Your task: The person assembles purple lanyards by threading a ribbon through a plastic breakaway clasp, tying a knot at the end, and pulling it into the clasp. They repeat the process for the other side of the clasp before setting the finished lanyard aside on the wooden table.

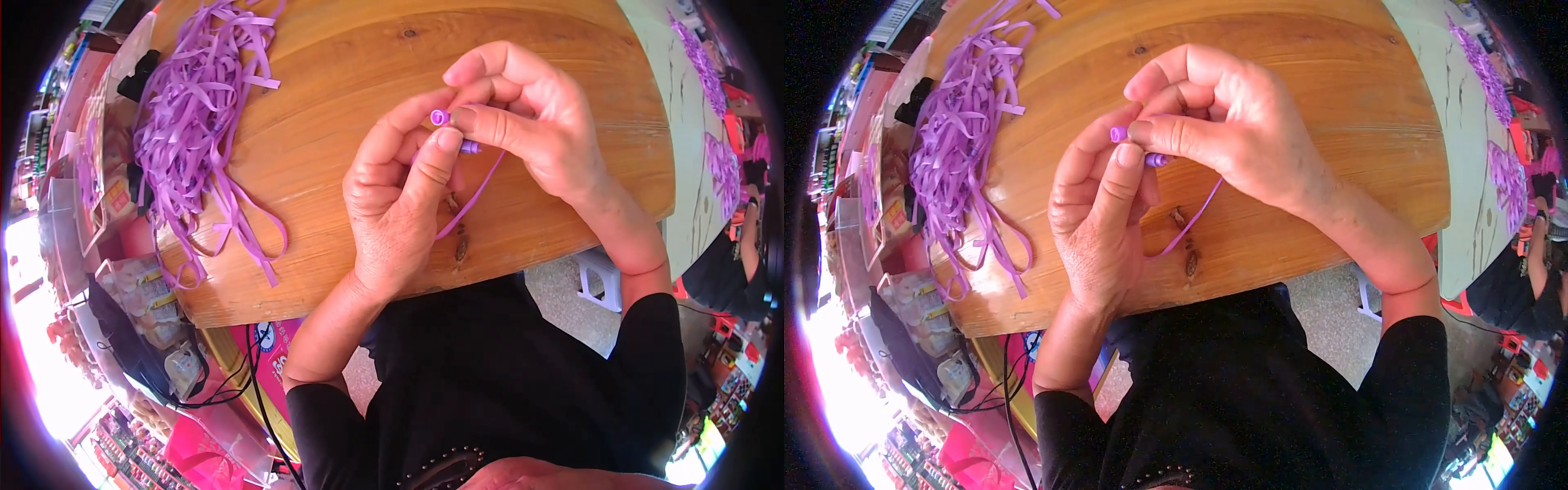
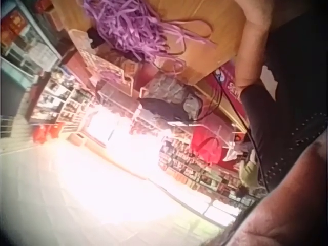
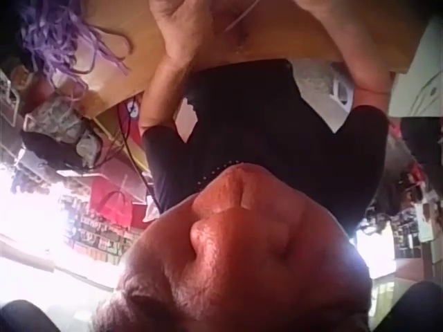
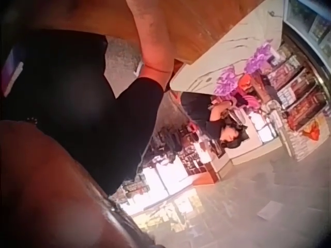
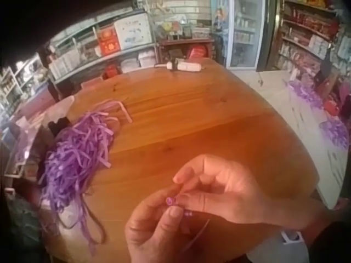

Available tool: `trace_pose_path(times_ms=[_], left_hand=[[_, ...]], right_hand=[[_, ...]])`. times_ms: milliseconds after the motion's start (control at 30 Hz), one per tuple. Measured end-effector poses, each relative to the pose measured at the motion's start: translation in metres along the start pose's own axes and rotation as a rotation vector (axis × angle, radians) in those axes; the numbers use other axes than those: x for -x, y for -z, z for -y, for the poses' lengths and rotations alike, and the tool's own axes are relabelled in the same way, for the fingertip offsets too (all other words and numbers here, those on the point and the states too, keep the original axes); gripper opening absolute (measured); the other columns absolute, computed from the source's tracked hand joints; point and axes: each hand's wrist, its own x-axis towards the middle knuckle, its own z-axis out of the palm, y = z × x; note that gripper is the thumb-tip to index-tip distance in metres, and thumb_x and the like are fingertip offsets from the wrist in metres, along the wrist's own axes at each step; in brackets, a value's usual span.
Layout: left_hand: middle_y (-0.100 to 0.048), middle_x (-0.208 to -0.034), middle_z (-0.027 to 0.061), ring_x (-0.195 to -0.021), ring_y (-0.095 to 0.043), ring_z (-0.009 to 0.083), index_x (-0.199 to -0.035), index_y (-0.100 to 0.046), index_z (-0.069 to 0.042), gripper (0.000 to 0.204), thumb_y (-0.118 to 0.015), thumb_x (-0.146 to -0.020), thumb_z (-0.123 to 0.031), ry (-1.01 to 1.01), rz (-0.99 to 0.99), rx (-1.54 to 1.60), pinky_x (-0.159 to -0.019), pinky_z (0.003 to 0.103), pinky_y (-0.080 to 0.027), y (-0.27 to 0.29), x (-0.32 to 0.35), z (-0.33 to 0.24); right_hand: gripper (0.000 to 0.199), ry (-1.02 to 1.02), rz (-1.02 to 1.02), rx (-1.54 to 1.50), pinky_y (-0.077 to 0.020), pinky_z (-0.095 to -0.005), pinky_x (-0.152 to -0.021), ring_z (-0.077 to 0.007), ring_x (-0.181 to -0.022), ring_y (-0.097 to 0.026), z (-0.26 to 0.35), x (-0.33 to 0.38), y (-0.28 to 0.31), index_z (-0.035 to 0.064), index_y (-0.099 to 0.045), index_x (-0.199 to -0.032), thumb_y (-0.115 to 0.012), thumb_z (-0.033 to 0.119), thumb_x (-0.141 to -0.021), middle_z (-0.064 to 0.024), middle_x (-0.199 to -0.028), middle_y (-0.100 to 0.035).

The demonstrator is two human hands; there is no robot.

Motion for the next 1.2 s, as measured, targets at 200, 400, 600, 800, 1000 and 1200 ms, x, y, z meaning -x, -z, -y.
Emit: trace_pose_path(times_ms=[200, 400, 600, 800, 1000, 1200], left_hand=[[-0.066, -0.085, -0.0003, -0.063, -0.049, 0.0019, -0.116, -0.064, -0.002, 0.021, -0.062, -0.096, -0.006, -0.125, -0.005, 0.003, -0.054, 0.016, -0.037, -0.002, 0.009, -0.014], [-0.051, -0.068, -0.0032, -0.053, -0.036, 0.0032, -0.115, -0.06, 0.0, 0.021, -0.054, -0.101, -0.016, -0.217, -0.121, 0.108, -0.047, 0.019, -0.026, -0.003, 0.023, -0.035], [-0.054, -0.072, -0.0035, -0.056, -0.039, 0.0017, -0.116, -0.061, -0.001, 0.021, -0.056, -0.1, -0.012, -0.282, -0.146, 0.019, -0.047, 0.016, -0.027, -0.015, 0.043, -0.035], [-0.062, -0.085, -0.0013, -0.067, -0.05, 0.0034, -0.119, -0.063, 0.0, 0.023, -0.061, -0.096, -0.005, -0.352, -0.111, 0.066, -0.059, 0.016, -0.039, -0.016, 0.061, -0.035], [-0.061, -0.102, 0.004, -0.091, -0.056, 0.0098, -0.114, -0.063, -0.001, 0.018, -0.06, -0.096, -0.003, -0.358, -0.091, -0.148, -0.079, 0.023, -0.046, 0.0, 0.06, -0.033], [-0.063, -0.111, 0.0131, -0.101, -0.063, 0.023, -0.112, -0.06, 0.001, 0.018, -0.052, -0.101, -0.01, -0.631, -0.139, -0.171, -0.097, 0.042, -0.049, 0.024, 0.051, -0.054]], right_hand=[[0.022, -0.009, 0.08, -0.06, -0.0499, -0.0239, -0.08, -0.0116, -0.091, -0.063, 0.013, 0.0, -0.005, 0.0001, -0.058, -0.11, -0.067, 0.003, -0.09, -0.0075, -0.1, -0.066], [0.022, 0.719, -0.201, 0.692, -0.0466, -0.0315, -0.088, -0.0198, -0.1, -0.059, 0.019, 0.021, -0.024, -0.0026, -0.065, -0.105, -0.072, 0.004, -0.085, -0.0121, -0.106, -0.064], [0.014, 0.55, -0.134, 0.403, -0.0457, -0.0293, -0.087, -0.0174, -0.097, -0.059, 0.014, 0.051, -0.059, -0.0046, -0.067, -0.101, -0.067, 0.005, -0.09, -0.0112, -0.105, -0.064], [0.01, 0.419, -0.159, -0.163, -0.0481, -0.0234, -0.084, -0.0098, -0.093, -0.061, 0.002, 0.049, -0.088, -0.0023, -0.068, -0.101, -0.066, 0.004, -0.093, -0.0052, -0.097, -0.068], [0.019, 0.511, -0.214, 0.024, -0.05, -0.035, -0.089, -0.0206, -0.096, -0.063, 0.0, 0.046, -0.08, -0.0008, -0.063, -0.104, -0.051, 0.013, -0.102, -0.013, -0.105, -0.066], [0.03, 0.48, 0.109, -0.528, -0.0446, -0.0571, -0.104, -0.0406, -0.121, -0.057, 0.045, 0.046, 0.004, 0.0017, -0.062, -0.108, -0.045, 0.026, -0.104, -0.0247, -0.125, -0.061]])
